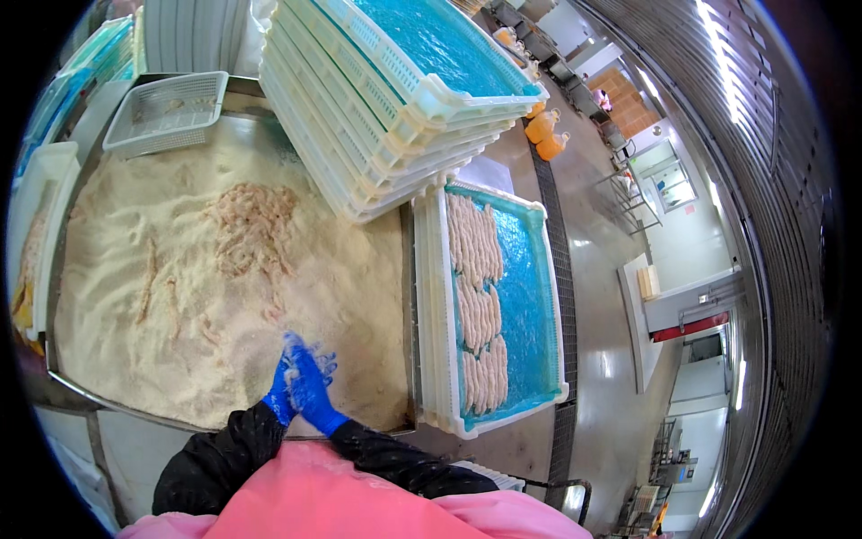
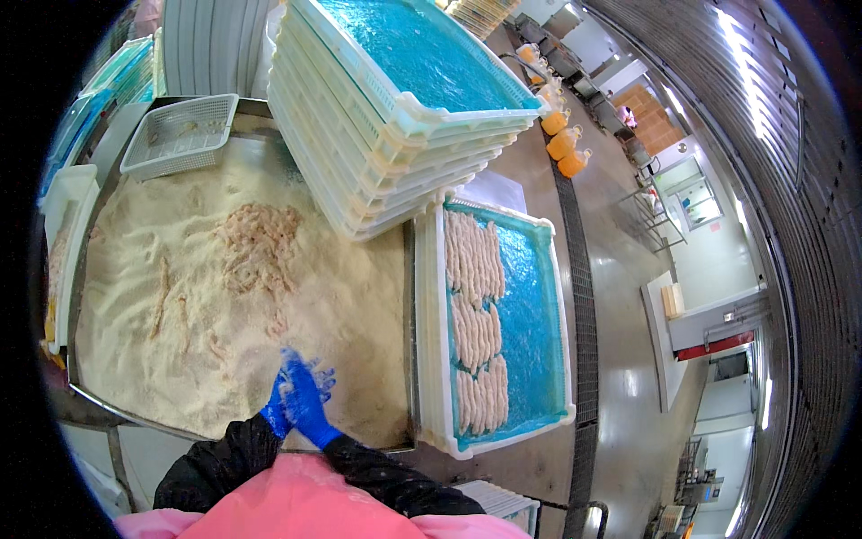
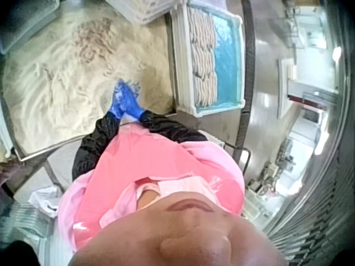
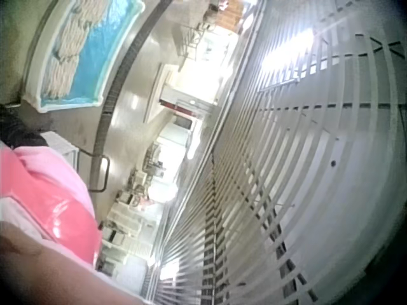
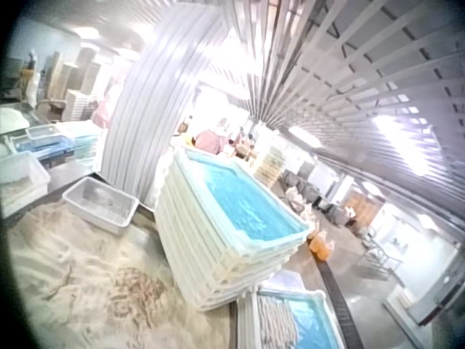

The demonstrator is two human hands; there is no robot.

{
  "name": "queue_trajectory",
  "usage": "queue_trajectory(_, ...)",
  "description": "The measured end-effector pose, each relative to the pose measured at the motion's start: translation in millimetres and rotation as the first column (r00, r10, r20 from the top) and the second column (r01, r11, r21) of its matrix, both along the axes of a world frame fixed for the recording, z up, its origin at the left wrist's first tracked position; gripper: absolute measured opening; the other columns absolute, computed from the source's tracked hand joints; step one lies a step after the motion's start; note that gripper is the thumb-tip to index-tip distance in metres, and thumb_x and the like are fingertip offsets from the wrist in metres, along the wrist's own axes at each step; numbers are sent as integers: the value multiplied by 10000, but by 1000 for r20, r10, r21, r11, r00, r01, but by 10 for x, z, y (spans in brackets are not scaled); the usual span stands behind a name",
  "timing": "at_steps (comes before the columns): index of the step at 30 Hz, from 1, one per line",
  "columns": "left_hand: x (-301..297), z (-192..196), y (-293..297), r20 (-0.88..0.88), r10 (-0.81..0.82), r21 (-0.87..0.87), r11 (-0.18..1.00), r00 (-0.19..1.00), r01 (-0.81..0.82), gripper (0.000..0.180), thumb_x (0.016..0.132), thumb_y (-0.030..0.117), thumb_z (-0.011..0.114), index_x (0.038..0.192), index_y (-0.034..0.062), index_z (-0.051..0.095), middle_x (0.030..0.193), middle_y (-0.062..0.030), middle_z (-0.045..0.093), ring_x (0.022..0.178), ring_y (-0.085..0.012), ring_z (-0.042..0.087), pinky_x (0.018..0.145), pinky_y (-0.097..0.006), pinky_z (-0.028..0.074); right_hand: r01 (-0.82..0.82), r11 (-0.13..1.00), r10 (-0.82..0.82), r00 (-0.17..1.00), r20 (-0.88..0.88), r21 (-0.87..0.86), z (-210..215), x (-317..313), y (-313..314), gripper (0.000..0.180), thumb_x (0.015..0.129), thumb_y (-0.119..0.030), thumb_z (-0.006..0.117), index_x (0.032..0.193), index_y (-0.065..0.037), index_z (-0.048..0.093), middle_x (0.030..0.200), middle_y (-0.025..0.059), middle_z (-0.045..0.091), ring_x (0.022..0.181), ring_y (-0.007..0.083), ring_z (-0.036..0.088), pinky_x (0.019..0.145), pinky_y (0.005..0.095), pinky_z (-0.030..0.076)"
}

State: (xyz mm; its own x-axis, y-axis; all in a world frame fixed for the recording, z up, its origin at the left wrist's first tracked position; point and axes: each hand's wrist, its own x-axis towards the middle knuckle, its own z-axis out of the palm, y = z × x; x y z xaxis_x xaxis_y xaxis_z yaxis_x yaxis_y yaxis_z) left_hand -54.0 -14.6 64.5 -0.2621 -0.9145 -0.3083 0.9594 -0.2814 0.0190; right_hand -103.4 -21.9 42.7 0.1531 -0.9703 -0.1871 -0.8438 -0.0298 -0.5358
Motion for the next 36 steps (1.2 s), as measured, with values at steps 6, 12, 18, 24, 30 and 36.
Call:
queue_trajectory(6, 40, 323, 72, -36, 84, 127, 989, 996, -79, 615, 918, 595, 347, 1137, 53, 538, 1156, -180, 560, 1039, -295, 547, 933, -382, 436, -251, 903, 292, 954, 69, -348, 153, -575, -272, 578, 875, -432, 506, 1378, -167, 399, 1387, 156, 423, 1308, 304, 351, 1015, 532, 241)
queue_trajectory(12, 18, 265, 162, 77, 73, 136, 987, 994, -83, 595, 966, 513, 315, 1266, 22, 468, 1207, -149, 542, 1111, -292, 504, 973, -403, 407, -149, 987, 108, 902, 417, 66, 117, -758, -176, 332, 890, -334, 580, 1068, -55, 602, 960, 79, 628, 872, 207, 580, 800, 356, 455)
queue_trajectory(18, 138, -244, 238, 518, -40, 94, 996, 854, -10, 600, 980, 459, 330, 1358, -5, 381, 1359, -161, 435, 1238, -282, 418, 1069, -409, 309, -473, 523, -733, 176, 658, 709, 1389, -1423, -182, 373, 933, -329, 519, 1145, -24, 554, 821, 20, 546, 746, 118, 535, 693, 261, 462)
queue_trajectory(24, 145, -346, 316, 874, -104, 194, 970, 476, -146, 456, 973, 361, 384, 1274, 43, 512, 1106, -123, 644, 945, -220, 631, 797, -319, 471, 174, 793, -604, 347, 717, 584, 2277, -2946, -385, 331, 930, -283, 531, 1132, -25, 576, 847, 21, 581, 692, 70, 516, 577, 218, 421)
queue_trajectory(30, 94, -484, 254, 887, -73, 177, 966, 455, -190, 452, 968, 368, 390, 1262, 55, 530, 1102, -114, 649, 929, -188, 631, 754, -285, 461, 288, 914, -227, 947, 229, -286, 1571, -4507, -1037, 354, 932, -236, 527, 1189, 5, 566, 1020, 156, 662, 876, 253, 645, 734, 350, 507)
queue_trajectory(36, 15, -325, 321, 948, -64, 131, 972, 313, -196, 452, 969, 361, 391, 1275, 55, 521, 1099, -106, 652, 950, -178, 627, 766, -279, 457, -43, 966, 24, 997, -76, -254, 1696, -4441, -1271, 330, 924, -162, 505, 1209, -3, 560, 1095, 199, 633, 997, 312, 621, 859, 373, 475)
